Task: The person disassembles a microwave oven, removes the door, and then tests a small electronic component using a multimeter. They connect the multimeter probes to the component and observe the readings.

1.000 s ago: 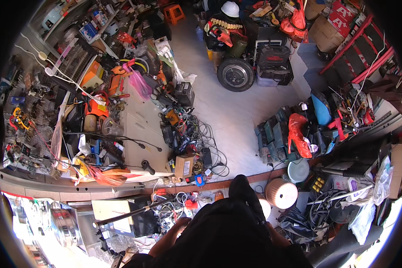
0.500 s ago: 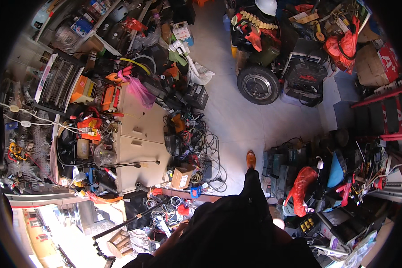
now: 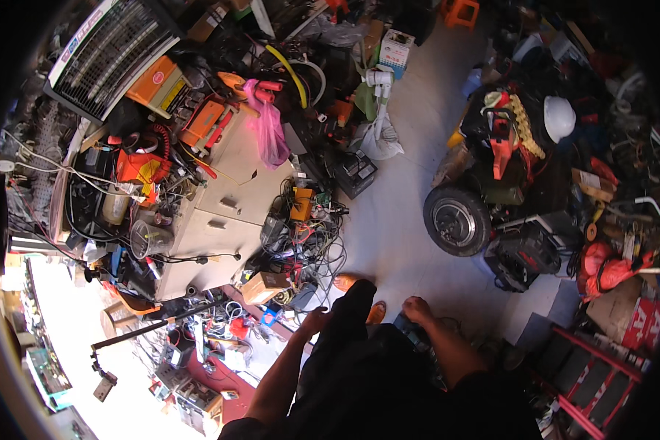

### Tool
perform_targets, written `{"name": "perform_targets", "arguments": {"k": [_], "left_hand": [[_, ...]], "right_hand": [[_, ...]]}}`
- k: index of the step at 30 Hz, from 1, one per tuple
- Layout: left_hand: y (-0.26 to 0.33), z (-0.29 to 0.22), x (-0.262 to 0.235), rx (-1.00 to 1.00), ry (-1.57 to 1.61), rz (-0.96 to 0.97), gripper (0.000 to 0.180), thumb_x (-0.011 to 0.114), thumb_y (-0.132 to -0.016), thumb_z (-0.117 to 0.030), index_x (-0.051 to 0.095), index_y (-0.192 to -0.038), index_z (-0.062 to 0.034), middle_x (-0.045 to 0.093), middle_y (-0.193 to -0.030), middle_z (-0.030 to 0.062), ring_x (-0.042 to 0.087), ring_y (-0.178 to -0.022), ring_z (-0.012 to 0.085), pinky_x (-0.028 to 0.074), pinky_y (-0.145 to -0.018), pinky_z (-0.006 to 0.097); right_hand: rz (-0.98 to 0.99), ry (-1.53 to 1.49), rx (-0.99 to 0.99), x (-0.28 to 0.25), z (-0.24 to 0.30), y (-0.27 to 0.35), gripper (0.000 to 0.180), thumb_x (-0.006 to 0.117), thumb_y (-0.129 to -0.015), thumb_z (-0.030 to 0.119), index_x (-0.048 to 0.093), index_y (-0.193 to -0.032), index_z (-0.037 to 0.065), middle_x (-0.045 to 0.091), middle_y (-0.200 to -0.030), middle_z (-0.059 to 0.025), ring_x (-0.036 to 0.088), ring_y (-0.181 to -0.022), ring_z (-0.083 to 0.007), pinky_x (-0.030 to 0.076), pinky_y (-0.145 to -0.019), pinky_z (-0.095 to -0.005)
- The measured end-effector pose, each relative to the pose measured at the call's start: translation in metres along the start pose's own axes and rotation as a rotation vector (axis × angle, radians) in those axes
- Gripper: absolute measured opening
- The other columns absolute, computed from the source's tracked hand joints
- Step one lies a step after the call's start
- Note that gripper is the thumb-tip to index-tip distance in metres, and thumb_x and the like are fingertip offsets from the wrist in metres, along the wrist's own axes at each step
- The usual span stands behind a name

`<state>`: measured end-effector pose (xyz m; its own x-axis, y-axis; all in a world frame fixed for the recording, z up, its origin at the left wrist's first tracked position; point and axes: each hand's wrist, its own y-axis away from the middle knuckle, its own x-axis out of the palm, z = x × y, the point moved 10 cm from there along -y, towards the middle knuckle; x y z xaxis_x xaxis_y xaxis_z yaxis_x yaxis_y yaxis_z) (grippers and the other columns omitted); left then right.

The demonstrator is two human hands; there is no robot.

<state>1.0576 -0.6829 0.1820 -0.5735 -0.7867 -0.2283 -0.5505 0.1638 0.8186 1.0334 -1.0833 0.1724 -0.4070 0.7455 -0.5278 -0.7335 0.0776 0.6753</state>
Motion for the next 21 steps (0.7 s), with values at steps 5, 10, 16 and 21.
{"name": "perform_targets", "arguments": {"k": [5, 10, 16, 21], "left_hand": [[-0.009, -0.014, 0.049, -0.319, -0.091, -0.003, 0.101, 0.071, -0.091, -0.061, 0.030, -0.161, -0.0009, 0.048, -0.149, 0.0322, 0.054, -0.136, 0.0469, 0.048, -0.110, 0.055], [-0.002, -0.022, 0.059, -0.562, 0.192, -0.136, 0.109, 0.076, -0.086, -0.059, 0.025, -0.162, 0.0004, 0.050, -0.144, 0.0310, 0.053, -0.136, 0.0466, 0.048, -0.109, 0.056], [-0.002, -0.038, 0.109, -0.821, 0.483, -0.349, 0.106, 0.075, -0.086, -0.060, 0.029, -0.159, 0.0021, 0.053, -0.139, 0.0294, 0.055, -0.131, 0.0470, 0.049, -0.107, 0.053], [-0.014, -0.088, 0.118, -0.776, 0.733, -0.657, 0.072, 0.067, -0.099, -0.045, 0.051, -0.146, 0.0070, 0.060, -0.136, 0.0340, 0.059, -0.126, 0.0507, 0.049, -0.105, 0.052]], "right_hand": [[0.156, 0.187, -0.446, 0.017, 0.216, -0.166, 0.024, 0.060, -0.094, 0.021, 0.068, -0.106, 0.001, 0.071, -0.103, -0.0247, 0.068, -0.101, -0.0441, 0.054, -0.086, -0.0492], [0.341, 0.183, -0.575, 0.108, 0.345, -0.364, 0.031, 0.065, -0.097, 0.018, 0.059, -0.121, 0.000, 0.069, -0.101, -0.0148, 0.071, -0.090, -0.0272, 0.058, -0.086, -0.0422], [0.359, -0.106, -0.476, 0.191, 0.395, -0.627, 0.029, 0.060, -0.100, 0.014, 0.053, -0.128, 0.009, 0.056, -0.113, -0.0044, 0.058, -0.111, -0.0178, 0.055, -0.086, -0.0301], [0.092, -0.082, -0.641, 0.189, 0.409, -0.708, 0.028, 0.058, -0.103, 0.019, 0.060, -0.129, 0.008, 0.064, -0.124, -0.0077, 0.062, -0.117, -0.0223, 0.053, -0.095, -0.0358]]}}
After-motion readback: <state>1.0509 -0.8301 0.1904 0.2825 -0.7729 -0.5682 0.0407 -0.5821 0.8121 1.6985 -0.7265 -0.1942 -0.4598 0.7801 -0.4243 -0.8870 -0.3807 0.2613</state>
